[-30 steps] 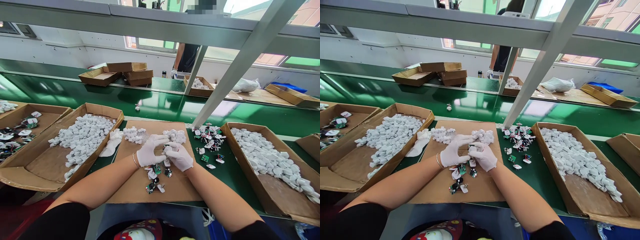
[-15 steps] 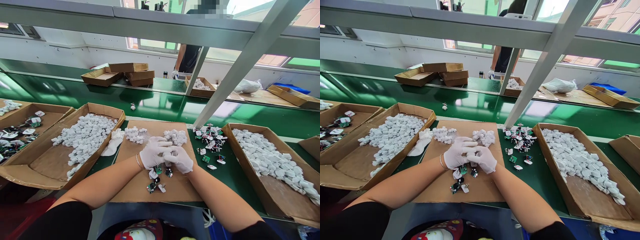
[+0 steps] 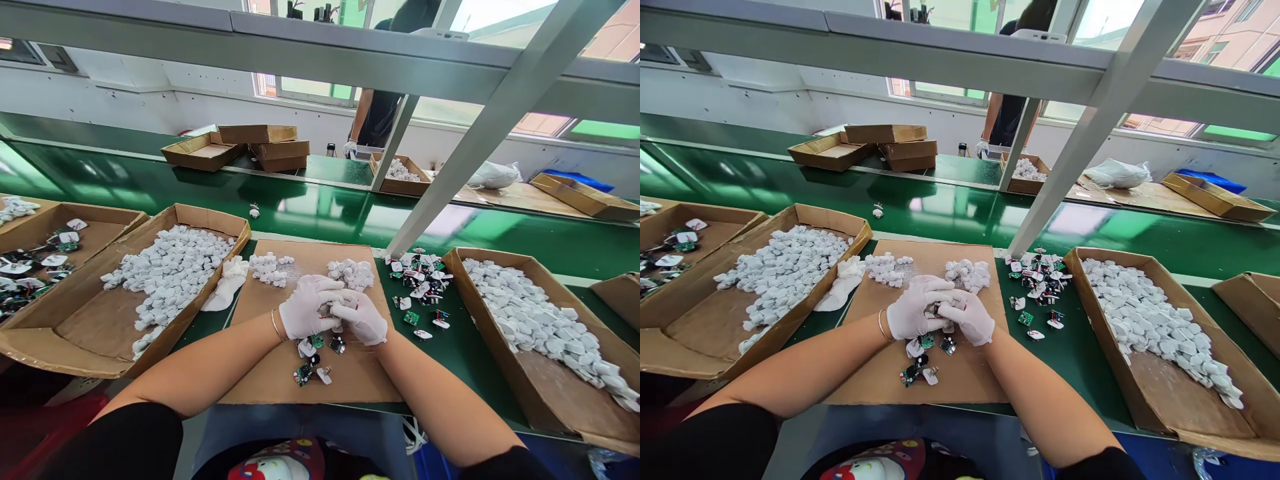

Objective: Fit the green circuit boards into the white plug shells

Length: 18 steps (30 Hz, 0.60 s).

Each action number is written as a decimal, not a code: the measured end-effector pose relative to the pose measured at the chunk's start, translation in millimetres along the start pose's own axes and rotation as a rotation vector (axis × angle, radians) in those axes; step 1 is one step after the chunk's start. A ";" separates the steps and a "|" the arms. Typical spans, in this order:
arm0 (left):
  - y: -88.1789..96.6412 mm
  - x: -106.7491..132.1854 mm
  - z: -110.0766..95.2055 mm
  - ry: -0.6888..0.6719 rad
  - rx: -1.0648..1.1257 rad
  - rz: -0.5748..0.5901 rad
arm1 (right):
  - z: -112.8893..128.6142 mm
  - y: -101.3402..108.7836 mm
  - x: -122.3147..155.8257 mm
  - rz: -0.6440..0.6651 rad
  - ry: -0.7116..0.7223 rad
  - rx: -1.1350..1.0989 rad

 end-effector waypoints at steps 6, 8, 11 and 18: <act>9.1 -0.1 -0.4 -0.006 0.168 -0.047 | -0.3 -3.2 0.0 0.104 -0.021 -0.121; 10.5 -0.2 -1.0 0.006 0.245 -0.053 | 1.1 -1.7 0.9 0.110 -0.030 -0.150; 10.5 2.6 7.3 0.149 0.340 -0.075 | -1.6 5.6 0.7 0.071 -0.059 -0.171; 2.6 9.2 31.7 0.341 0.556 -0.081 | -5.5 23.7 -4.1 -0.115 0.030 -0.137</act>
Point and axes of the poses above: each hand's wrist, its own x-axis away from the middle knuckle, its own y-axis out of the back of the hand, z = x × y, the point moved 5 cm from there along -x, towards the middle knuckle, and after that the axes turned 7 degrees about -y, right-handed, at the moved point
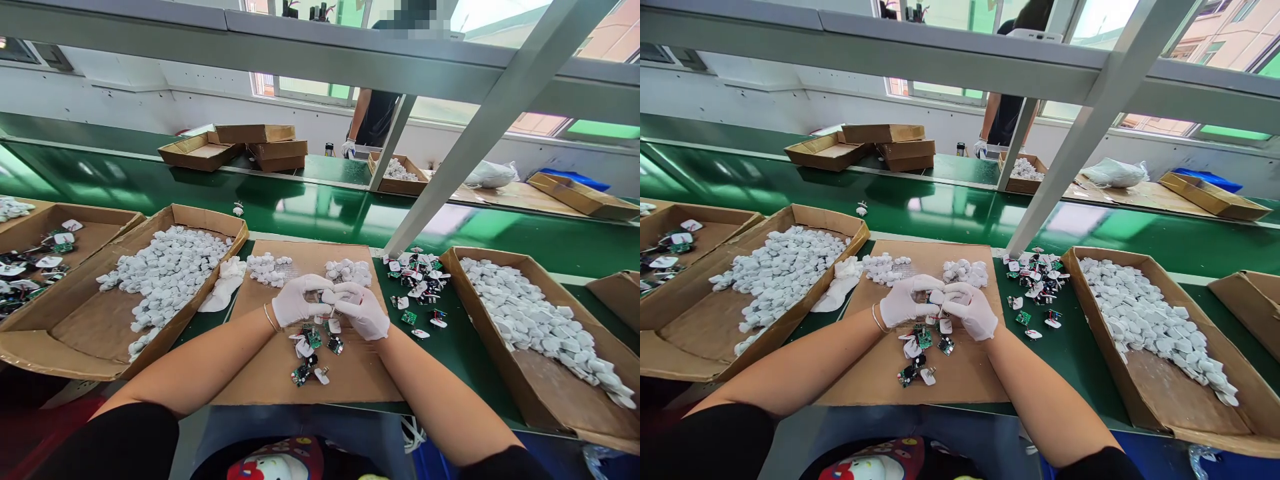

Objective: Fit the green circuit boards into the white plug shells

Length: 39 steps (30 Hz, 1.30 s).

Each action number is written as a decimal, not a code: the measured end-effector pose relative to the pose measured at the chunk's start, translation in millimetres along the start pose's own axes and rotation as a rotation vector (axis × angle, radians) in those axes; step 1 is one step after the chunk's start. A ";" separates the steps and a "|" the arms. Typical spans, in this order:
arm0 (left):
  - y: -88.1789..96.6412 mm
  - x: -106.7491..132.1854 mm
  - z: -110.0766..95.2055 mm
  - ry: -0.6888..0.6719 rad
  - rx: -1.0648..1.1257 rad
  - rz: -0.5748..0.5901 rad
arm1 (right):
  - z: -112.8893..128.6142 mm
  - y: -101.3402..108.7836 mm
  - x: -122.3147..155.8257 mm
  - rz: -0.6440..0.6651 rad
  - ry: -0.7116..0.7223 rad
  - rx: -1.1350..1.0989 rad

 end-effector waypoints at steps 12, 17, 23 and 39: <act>7.2 -3.7 12.0 0.098 0.021 -0.080 | 3.3 -2.6 10.9 -0.233 0.158 0.372; 4.8 -2.0 9.1 -0.011 -0.047 -0.018 | 4.3 -3.5 6.2 -0.167 0.059 0.153; -4.7 2.2 -17.0 -0.246 -0.311 0.070 | 1.1 -14.6 2.8 0.132 -0.135 0.017; -18.4 5.3 -28.7 -0.530 -0.461 0.045 | -12.6 -15.2 1.9 0.190 -0.092 0.142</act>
Point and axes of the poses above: each hand's wrist, its own x-axis away from the middle knuckle, its own y-axis out of the back of the hand, z = x × y, the point moved 5 cm from there along -x, towards the middle knuckle, and after that the axes turned 7 degrees about -y, right-handed, at the moved point
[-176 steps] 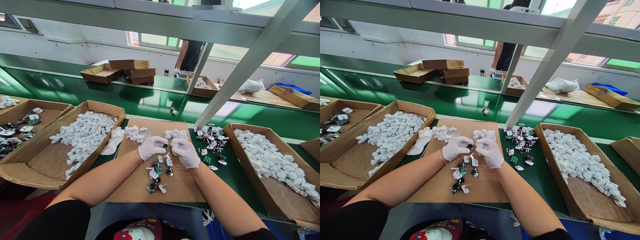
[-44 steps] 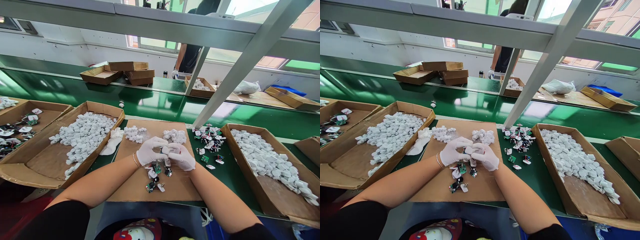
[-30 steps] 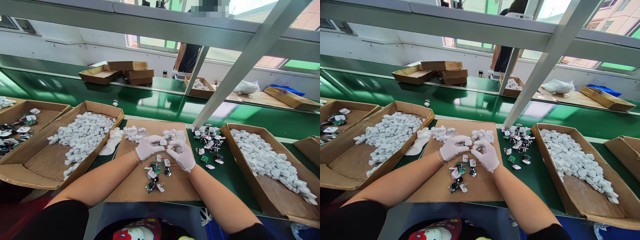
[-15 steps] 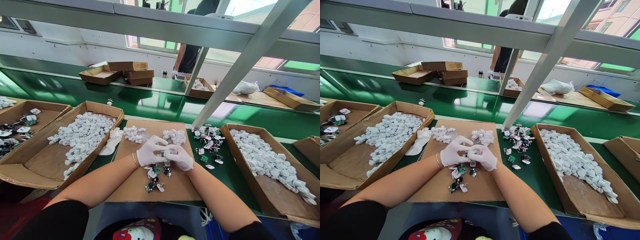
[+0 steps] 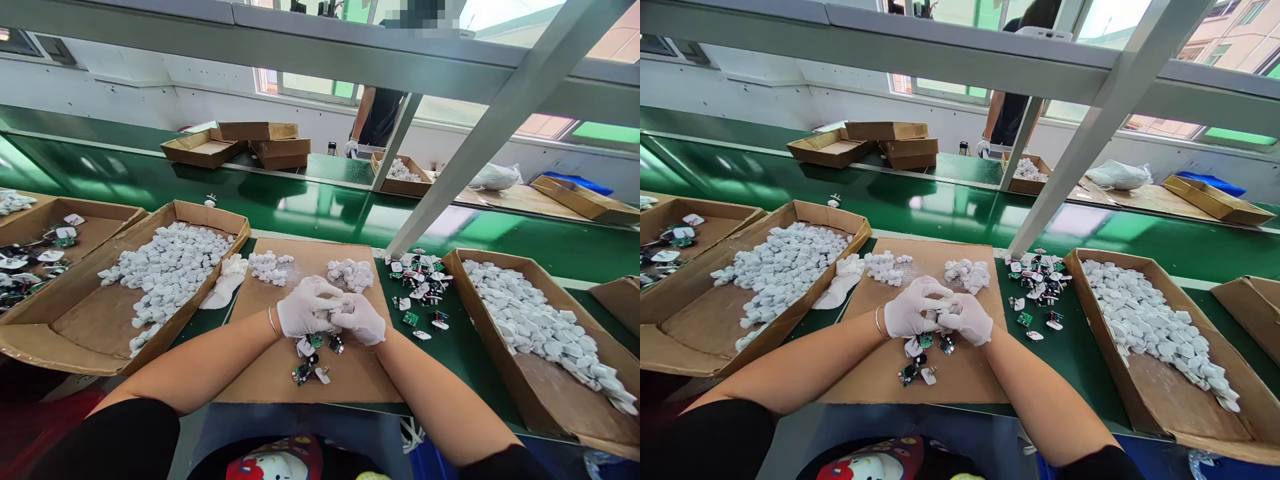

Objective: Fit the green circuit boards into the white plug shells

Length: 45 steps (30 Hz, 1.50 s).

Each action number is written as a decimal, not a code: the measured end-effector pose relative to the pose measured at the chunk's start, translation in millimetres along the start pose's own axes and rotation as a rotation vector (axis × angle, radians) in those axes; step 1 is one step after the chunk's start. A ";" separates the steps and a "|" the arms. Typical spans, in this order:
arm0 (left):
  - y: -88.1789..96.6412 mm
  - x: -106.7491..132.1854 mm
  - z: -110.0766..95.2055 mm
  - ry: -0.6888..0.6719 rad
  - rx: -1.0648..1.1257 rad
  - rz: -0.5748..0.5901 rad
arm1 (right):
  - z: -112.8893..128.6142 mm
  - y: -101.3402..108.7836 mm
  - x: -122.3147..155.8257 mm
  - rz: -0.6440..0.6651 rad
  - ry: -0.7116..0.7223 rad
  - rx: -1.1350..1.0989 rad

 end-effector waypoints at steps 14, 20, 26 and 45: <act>3.1 0.2 7.7 0.069 0.079 0.074 | 4.5 -3.8 5.8 0.050 -0.003 -0.150; -4.4 4.7 8.5 0.079 0.019 0.151 | 8.4 -6.3 5.8 -0.061 -0.010 -0.049; -6.1 9.5 16.0 0.103 0.049 0.210 | 7.6 -8.4 6.1 -0.077 -0.025 -0.107; -7.3 6.2 16.5 0.070 0.147 0.319 | 3.3 -4.4 3.0 0.074 -0.018 -0.266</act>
Point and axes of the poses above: each hand's wrist, its own x-axis away from the middle knuckle, its own y-axis out of the back of the hand, z = x × y, the point moved 5 cm from there along -x, towards the middle knuckle, and after that the axes turned 7 degrees about -y, right-handed, at the moved point
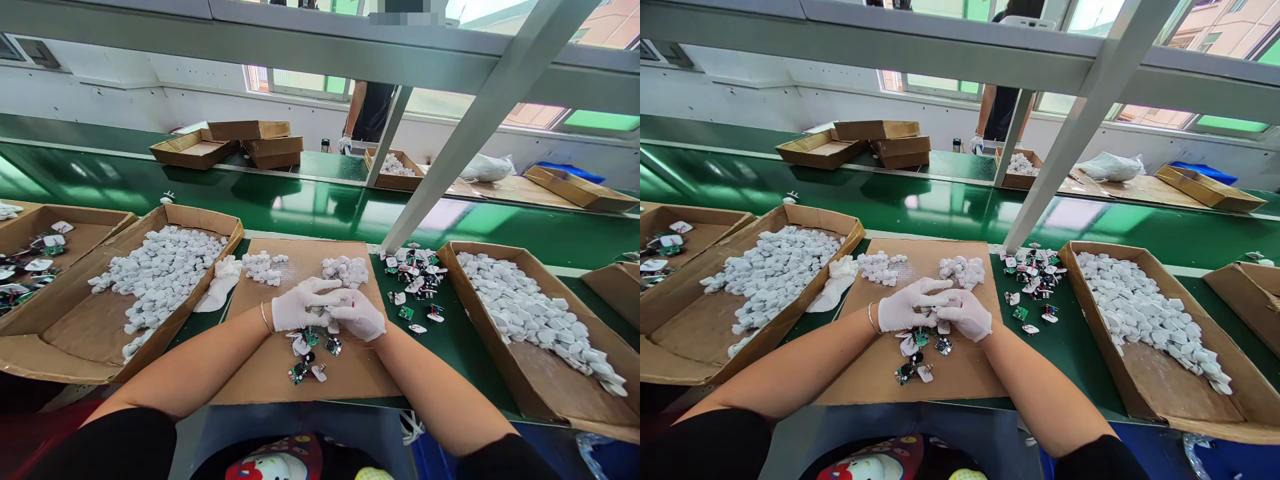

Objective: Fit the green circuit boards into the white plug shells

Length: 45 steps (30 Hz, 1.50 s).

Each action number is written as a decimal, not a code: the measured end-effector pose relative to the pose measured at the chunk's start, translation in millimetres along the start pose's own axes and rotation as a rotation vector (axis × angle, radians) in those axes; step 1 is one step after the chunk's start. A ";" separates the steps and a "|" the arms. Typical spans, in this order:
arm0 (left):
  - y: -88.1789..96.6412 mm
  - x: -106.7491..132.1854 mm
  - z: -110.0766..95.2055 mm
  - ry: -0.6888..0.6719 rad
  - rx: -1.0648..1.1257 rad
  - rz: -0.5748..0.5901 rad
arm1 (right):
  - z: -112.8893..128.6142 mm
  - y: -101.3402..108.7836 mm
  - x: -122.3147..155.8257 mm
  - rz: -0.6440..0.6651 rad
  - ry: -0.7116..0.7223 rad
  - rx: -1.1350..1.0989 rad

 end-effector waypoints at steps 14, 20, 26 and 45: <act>0.9 -4.2 -3.9 0.137 0.062 -0.072 | 10.0 -8.0 -1.4 0.008 0.023 -0.051; 5.4 -1.3 -10.1 0.156 -0.116 -0.219 | 3.1 -1.3 -0.6 -0.124 -0.009 0.018; 7.8 2.2 -14.5 0.062 -0.221 -0.324 | 7.0 -4.7 0.1 -0.130 0.007 0.092; 6.8 4.7 -6.5 0.062 0.025 -0.402 | 13.0 -21.6 3.4 -0.015 0.020 -0.021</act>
Point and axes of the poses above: each hand's wrist, its own x-axis away from the middle knuckle, its own y-axis out of the back of the hand, z = x × y, the point moved 5 cm from there along -x, towards the middle knuckle, and after that the axes turned 7 degrees about -y, right-handed, at the moved point
